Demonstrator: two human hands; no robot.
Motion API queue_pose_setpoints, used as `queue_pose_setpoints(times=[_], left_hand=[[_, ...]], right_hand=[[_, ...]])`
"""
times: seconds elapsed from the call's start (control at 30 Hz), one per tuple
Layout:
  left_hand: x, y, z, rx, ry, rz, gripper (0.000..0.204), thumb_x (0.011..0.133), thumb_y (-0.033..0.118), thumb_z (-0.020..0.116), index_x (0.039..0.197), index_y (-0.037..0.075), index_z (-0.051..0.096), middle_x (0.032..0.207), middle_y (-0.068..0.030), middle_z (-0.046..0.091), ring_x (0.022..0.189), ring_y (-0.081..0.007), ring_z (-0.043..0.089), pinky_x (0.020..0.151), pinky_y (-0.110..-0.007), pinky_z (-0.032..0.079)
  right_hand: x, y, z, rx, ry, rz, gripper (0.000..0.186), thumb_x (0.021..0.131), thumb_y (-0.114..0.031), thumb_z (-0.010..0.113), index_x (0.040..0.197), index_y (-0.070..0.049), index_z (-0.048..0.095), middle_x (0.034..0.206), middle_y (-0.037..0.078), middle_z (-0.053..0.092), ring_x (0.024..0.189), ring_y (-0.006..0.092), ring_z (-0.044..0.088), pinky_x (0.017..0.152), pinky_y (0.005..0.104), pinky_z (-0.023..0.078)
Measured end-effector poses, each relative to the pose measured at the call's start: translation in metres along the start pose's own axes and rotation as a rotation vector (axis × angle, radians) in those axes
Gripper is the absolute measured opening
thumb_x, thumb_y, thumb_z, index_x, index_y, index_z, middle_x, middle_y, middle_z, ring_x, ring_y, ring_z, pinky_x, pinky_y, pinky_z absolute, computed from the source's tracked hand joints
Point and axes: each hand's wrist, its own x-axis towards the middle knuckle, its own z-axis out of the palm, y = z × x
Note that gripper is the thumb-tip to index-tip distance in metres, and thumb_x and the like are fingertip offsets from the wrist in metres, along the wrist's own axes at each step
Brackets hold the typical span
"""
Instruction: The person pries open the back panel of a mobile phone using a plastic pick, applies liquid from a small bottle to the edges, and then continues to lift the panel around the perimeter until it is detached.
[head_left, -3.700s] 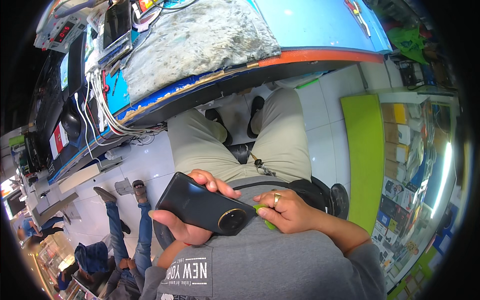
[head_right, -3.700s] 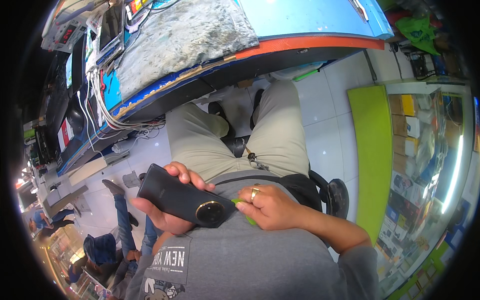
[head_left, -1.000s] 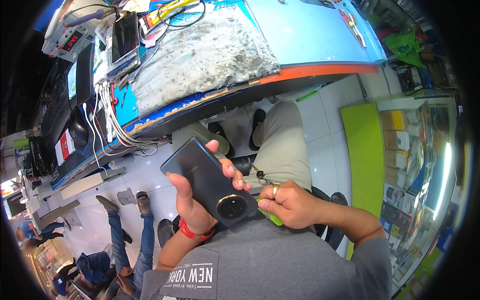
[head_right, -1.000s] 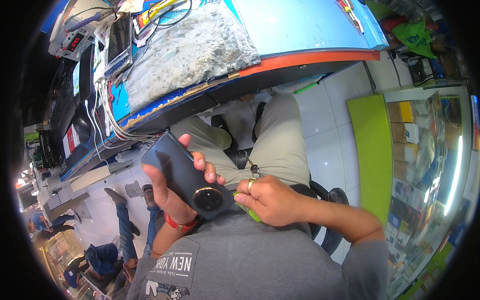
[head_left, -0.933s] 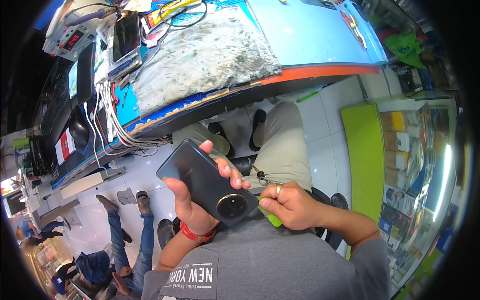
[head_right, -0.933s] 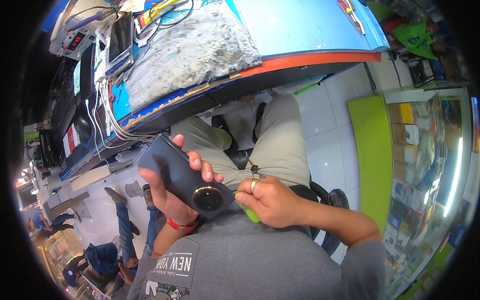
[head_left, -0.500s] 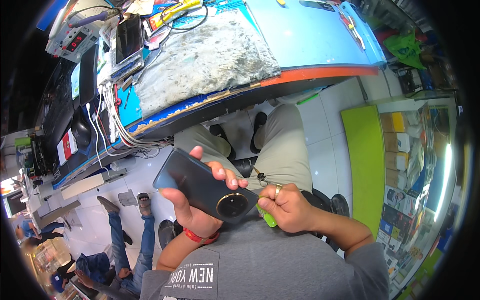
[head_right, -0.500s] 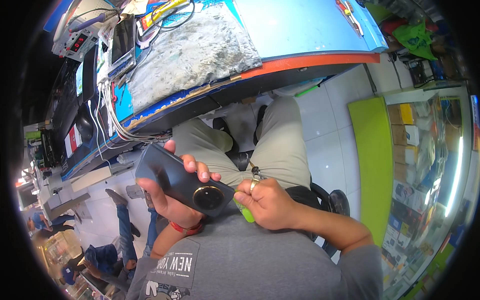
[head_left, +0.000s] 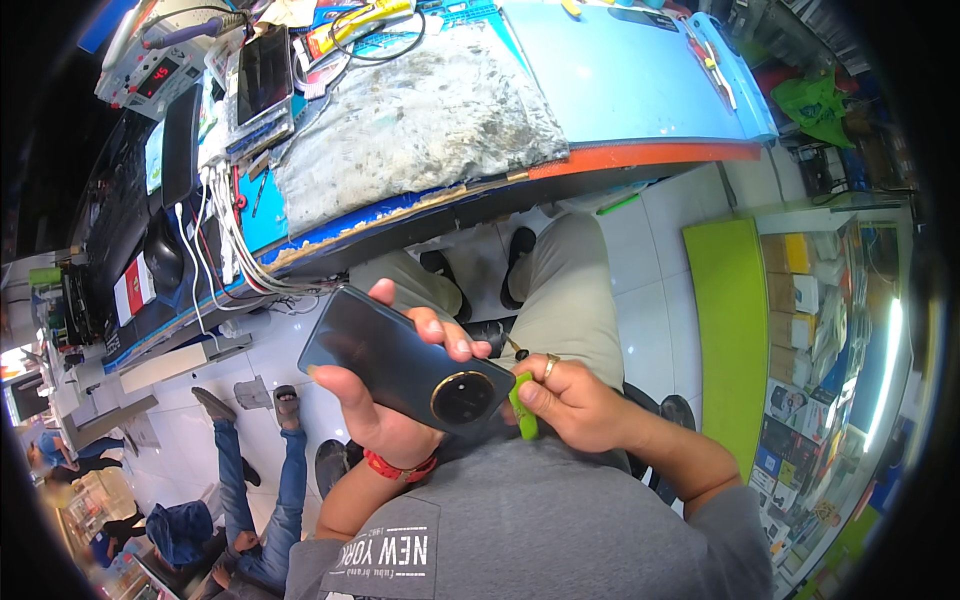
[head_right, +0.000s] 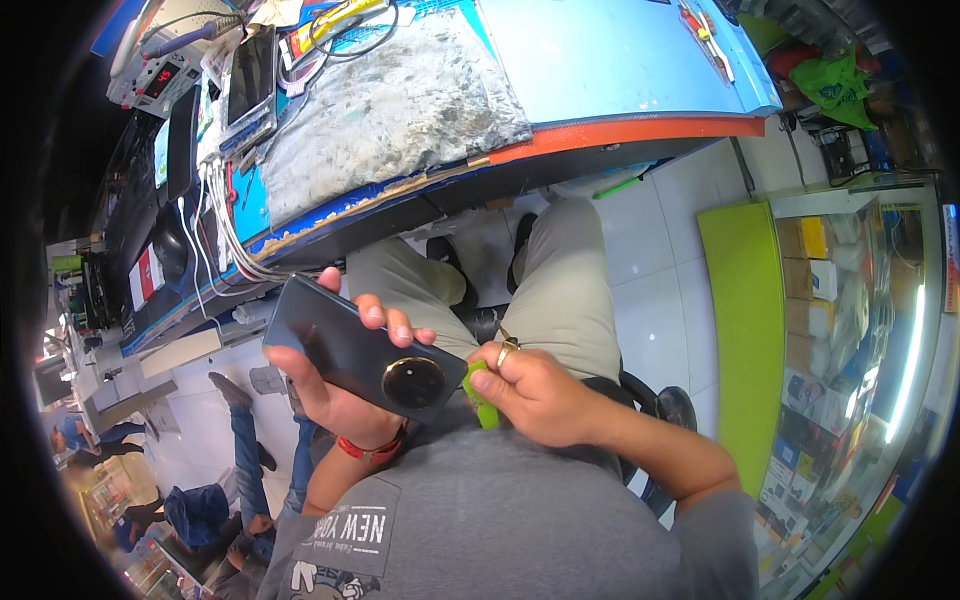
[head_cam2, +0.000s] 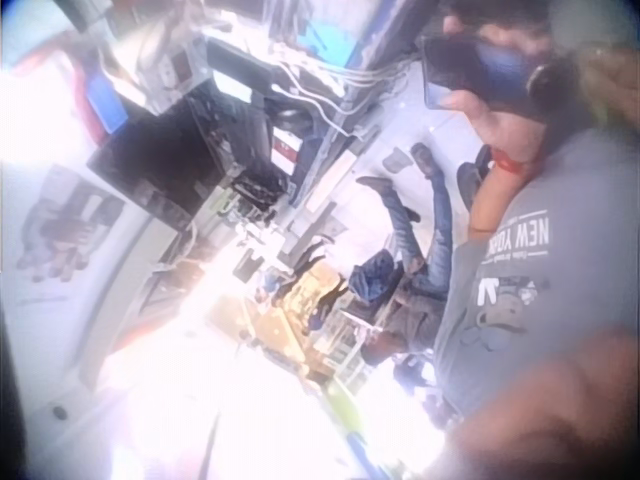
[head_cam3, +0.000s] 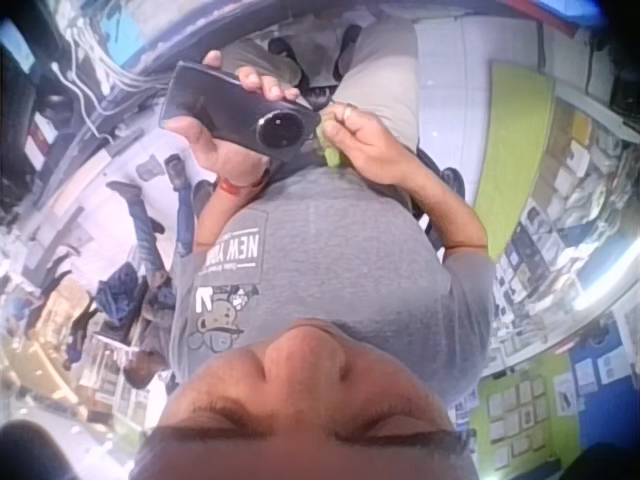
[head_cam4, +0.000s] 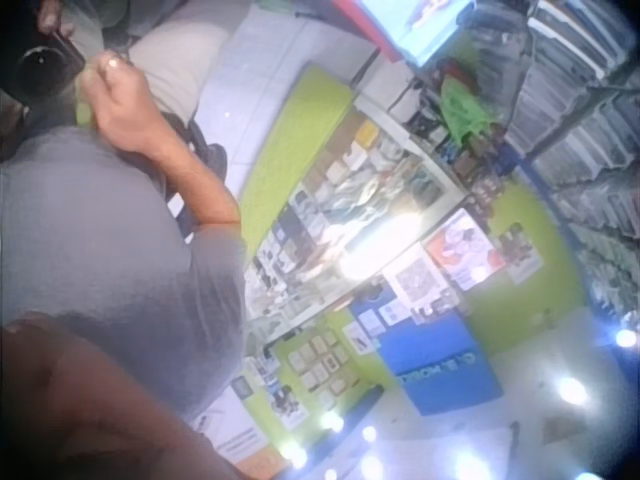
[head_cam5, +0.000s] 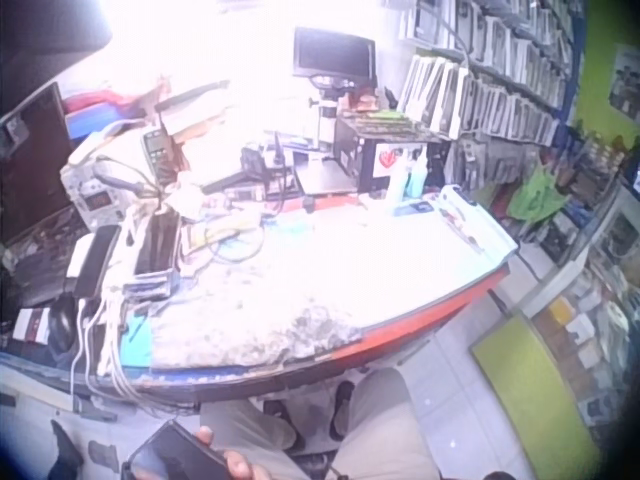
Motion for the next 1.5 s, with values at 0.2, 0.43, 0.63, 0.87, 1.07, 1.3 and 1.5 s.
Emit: queue_pose_setpoints(times=[0.2, 0.43, 0.63, 0.87, 1.07, 1.3, 1.5], left_hand=[[0.001, -0.006, 0.001, 0.006, 0.061, 0.041, 0.087, 0.096, 0.076, 0.036, 0.155, 0.013, 0.029, 0.113, -0.0123, 0.057, 0.102, -0.0285, 0.061, 0.095, -0.055, 0.051], [0.007, 0.002, -0.002, -0.021, 0.069, -0.212, 0.084, 0.099, 0.072, 0.035, 0.153, 0.009, 0.029, 0.110, -0.0123, 0.056, 0.095, -0.0285, 0.062, 0.089, -0.056, 0.055], [0.001, -0.004, -0.004, -0.019, 0.048, -0.129, 0.083, 0.100, 0.070, 0.037, 0.154, 0.009, 0.027, 0.110, -0.0137, 0.055, 0.097, -0.0289, 0.062, 0.089, -0.056, 0.055], [-0.001, -0.005, -0.005, 0.021, 0.014, -0.050, 0.085, 0.097, 0.071, 0.041, 0.155, 0.011, 0.026, 0.112, -0.0121, 0.056, 0.101, -0.0281, 0.061, 0.095, -0.054, 0.053], [-0.004, -0.008, -0.003, 0.147, -0.014, -0.011, 0.088, 0.093, 0.075, 0.045, 0.154, 0.013, 0.029, 0.114, -0.0101, 0.056, 0.104, -0.0264, 0.060, 0.097, -0.052, 0.051], [0.015, 0.006, -0.008, 0.023, 0.019, -0.218, 0.098, 0.091, 0.083, 0.035, 0.150, 0.005, 0.035, 0.112, -0.0145, 0.060, 0.099, -0.0287, 0.064, 0.091, -0.052, 0.054], [0.009, 0.011, -0.006, -0.041, 0.014, -0.398, 0.115, 0.083, 0.093, 0.028, 0.145, -0.004, 0.039, 0.118, -0.0172, 0.061, 0.101, -0.0298, 0.064, 0.093, -0.049, 0.053]], right_hand=[[-0.011, 0.000, 0.010, 0.359, -0.011, 0.245, 0.023, 0.110, -0.024, 0.044, 0.102, -0.005, 0.055, 0.082, 0.003, 0.060, 0.066, 0.0133, 0.058, 0.069, 0.0331, 0.054], [0.004, -0.018, -0.026, -0.388, -0.243, -0.050, 0.031, 0.107, -0.025, 0.049, 0.089, 0.001, 0.053, 0.070, 0.017, 0.054, 0.063, 0.0347, 0.056, 0.065, 0.0434, 0.045], [0.004, -0.007, -0.019, -0.376, -0.216, -0.140, 0.027, 0.105, -0.019, 0.053, 0.085, 0.000, 0.053, 0.064, 0.015, 0.053, 0.060, 0.0343, 0.055, 0.062, 0.0432, 0.044], [-0.003, 0.011, 0.006, -0.179, -0.013, -0.152, 0.021, 0.103, -0.014, 0.055, 0.089, 0.002, 0.058, 0.067, 0.015, 0.057, 0.060, 0.0315, 0.059, 0.060, 0.0399, 0.046], [0.000, 0.017, 0.011, -0.289, 0.151, -0.203, 0.018, 0.102, -0.012, 0.056, 0.091, 0.002, 0.061, 0.066, 0.013, 0.059, 0.060, 0.0290, 0.061, 0.059, 0.0387, 0.047], [0.009, -0.001, -0.012, -0.372, -0.041, -0.166, 0.015, 0.099, -0.016, 0.063, 0.095, -0.001, 0.066, 0.071, 0.014, 0.063, 0.064, 0.0291, 0.063, 0.063, 0.0385, 0.048], [0.006, -0.003, -0.022, -0.400, -0.140, -0.135, 0.014, 0.095, -0.015, 0.067, 0.094, -0.001, 0.067, 0.078, 0.014, 0.067, 0.071, 0.0315, 0.065, 0.065, 0.0407, 0.049]])
